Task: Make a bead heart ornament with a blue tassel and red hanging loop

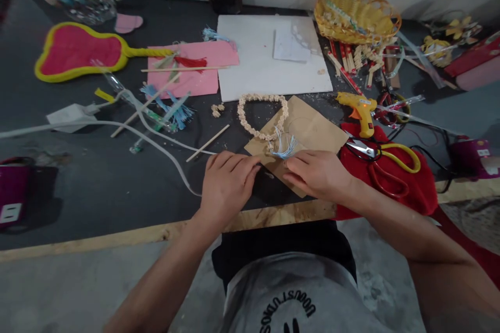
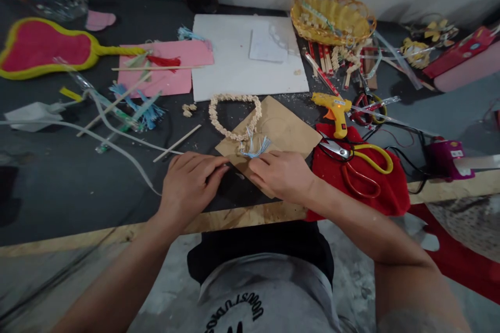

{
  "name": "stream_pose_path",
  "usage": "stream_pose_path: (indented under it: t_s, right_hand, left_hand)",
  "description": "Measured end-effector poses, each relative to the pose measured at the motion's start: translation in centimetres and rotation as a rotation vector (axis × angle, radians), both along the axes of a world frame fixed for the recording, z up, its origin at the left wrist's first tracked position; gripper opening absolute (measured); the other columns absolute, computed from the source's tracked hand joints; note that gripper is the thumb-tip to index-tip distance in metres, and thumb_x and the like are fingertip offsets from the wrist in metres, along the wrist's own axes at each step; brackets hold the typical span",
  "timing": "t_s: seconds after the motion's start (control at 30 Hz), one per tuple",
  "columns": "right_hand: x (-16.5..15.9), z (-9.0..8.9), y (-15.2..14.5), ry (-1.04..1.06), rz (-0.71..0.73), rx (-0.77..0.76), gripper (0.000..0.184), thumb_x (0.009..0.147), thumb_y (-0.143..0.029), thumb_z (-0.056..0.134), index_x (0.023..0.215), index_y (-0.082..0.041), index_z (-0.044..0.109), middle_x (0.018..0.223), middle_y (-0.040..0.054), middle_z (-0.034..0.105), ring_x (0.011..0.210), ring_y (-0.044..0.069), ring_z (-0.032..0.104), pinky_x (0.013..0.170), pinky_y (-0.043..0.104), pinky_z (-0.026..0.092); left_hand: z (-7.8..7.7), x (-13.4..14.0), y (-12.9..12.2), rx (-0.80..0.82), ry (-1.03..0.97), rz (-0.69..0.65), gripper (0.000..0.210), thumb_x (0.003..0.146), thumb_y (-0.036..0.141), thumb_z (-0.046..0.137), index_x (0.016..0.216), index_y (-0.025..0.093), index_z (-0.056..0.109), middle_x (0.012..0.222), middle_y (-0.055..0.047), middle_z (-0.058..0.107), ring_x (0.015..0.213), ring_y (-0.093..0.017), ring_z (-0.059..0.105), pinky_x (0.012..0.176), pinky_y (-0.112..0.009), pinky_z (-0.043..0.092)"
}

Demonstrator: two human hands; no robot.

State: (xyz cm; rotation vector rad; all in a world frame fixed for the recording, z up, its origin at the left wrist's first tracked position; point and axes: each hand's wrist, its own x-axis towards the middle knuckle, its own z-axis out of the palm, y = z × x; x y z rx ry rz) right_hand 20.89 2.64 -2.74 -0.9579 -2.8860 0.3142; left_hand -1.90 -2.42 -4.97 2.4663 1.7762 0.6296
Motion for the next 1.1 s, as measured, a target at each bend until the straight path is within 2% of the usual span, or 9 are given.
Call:
stream_pose_path:
  t_s: [0.07, 0.13, 0.23, 0.43, 0.67, 0.77, 0.87, 0.97, 1.1]
  right_hand:
    - [0.2, 0.1, 0.0, -0.043, -0.095, -0.022, 0.026, 0.101, -0.034, 0.048, 0.103, -0.017, 0.068, 0.091, 0.0073, 0.072, 0.08, 0.019, 0.065, 0.063, 0.029, 0.038]
    - [0.2, 0.2, 0.4, -0.081, -0.173, -0.034, 0.029, 0.101, -0.033, 0.048, 0.121, -0.02, 0.065, 0.105, 0.0081, 0.072, 0.086, 0.02, 0.067, 0.063, 0.029, 0.04]
    - [-0.2, 0.4, 1.3, -0.134, -0.167, -0.041, 0.041, 0.101, -0.031, 0.045, 0.141, -0.026, 0.053, 0.12, 0.0101, 0.067, 0.094, 0.022, 0.066, 0.063, 0.029, 0.04]
    - [-1.3, 0.7, 2.1, -0.194, -0.13, -0.067, 0.034, 0.099, -0.033, 0.049, 0.127, -0.021, 0.063, 0.122, 0.0135, 0.063, 0.101, 0.026, 0.063, 0.061, 0.031, 0.041]
    - [-1.2, 0.3, 0.8, -0.137, -0.157, -0.033, 0.023, 0.097, -0.024, 0.05, 0.106, -0.016, 0.069, 0.118, 0.0139, 0.065, 0.106, 0.026, 0.059, 0.064, 0.031, 0.041]
    - [-0.9, 0.8, 0.2, -0.125, -0.129, -0.165, 0.023, 0.098, -0.028, 0.05, 0.104, -0.016, 0.069, 0.105, 0.0108, 0.07, 0.094, 0.023, 0.063, 0.063, 0.03, 0.038]
    - [-0.4, 1.6, 0.4, -0.097, -0.127, -0.301, 0.024, 0.099, -0.035, 0.05, 0.101, -0.018, 0.068, 0.091, 0.0053, 0.073, 0.082, 0.019, 0.063, 0.063, 0.029, 0.034]
    - [0.3, 2.3, 1.6, -0.067, -0.265, -0.195, 0.022, 0.099, -0.031, 0.049, 0.103, -0.018, 0.067, 0.095, 0.0066, 0.072, 0.082, 0.019, 0.063, 0.062, 0.028, 0.031]
    - [1.2, 2.5, 3.0, -0.003, -0.37, -0.04, 0.024, 0.098, -0.025, 0.049, 0.112, -0.017, 0.066, 0.11, 0.0101, 0.07, 0.089, 0.021, 0.065, 0.063, 0.029, 0.035]
  left_hand:
    - [0.2, 0.2, 0.0, 0.006, 0.001, -0.003, 0.018, 0.096, 0.026, 0.056, 0.096, 0.023, 0.074, 0.086, -0.005, 0.077, 0.084, -0.025, 0.067, 0.076, -0.042, 0.046]
    - [0.5, 0.5, 0.1, 0.009, -0.006, -0.01, 0.017, 0.096, 0.025, 0.056, 0.094, 0.024, 0.073, 0.085, -0.005, 0.076, 0.084, -0.025, 0.066, 0.076, -0.041, 0.046]
    - [0.7, 1.0, 0.4, 0.012, -0.01, -0.013, 0.017, 0.095, 0.024, 0.056, 0.096, 0.023, 0.072, 0.086, -0.006, 0.075, 0.084, -0.026, 0.065, 0.075, -0.041, 0.046]
    - [0.7, 1.9, 0.8, -0.024, 0.025, -0.016, 0.018, 0.095, 0.022, 0.055, 0.1, 0.023, 0.071, 0.094, -0.008, 0.074, 0.089, -0.027, 0.062, 0.076, -0.041, 0.045]
    - [0.4, 3.0, 1.1, 0.025, 0.09, -0.074, 0.027, 0.092, 0.016, 0.052, 0.111, 0.02, 0.071, 0.098, -0.01, 0.073, 0.089, -0.029, 0.06, 0.076, -0.043, 0.044]
    - [0.2, 3.5, 1.1, 0.009, 0.12, -0.102, 0.036, 0.086, 0.008, 0.052, 0.113, 0.022, 0.071, 0.102, -0.011, 0.072, 0.092, -0.03, 0.059, 0.076, -0.045, 0.043]
    - [0.2, 3.8, 0.9, -0.028, 0.126, -0.135, 0.034, 0.08, 0.003, 0.053, 0.099, 0.022, 0.074, 0.104, -0.011, 0.071, 0.094, -0.031, 0.057, 0.076, -0.045, 0.043]
    - [0.6, 3.5, 0.9, -0.048, 0.058, -0.155, 0.032, 0.079, 0.002, 0.052, 0.087, 0.023, 0.074, 0.107, -0.01, 0.069, 0.096, -0.029, 0.057, 0.076, -0.043, 0.042]
    - [2.1, 3.1, 2.9, 0.037, -0.009, -0.069, 0.026, 0.09, 0.014, 0.054, 0.097, 0.028, 0.074, 0.104, -0.008, 0.067, 0.095, -0.026, 0.055, 0.081, -0.043, 0.041]
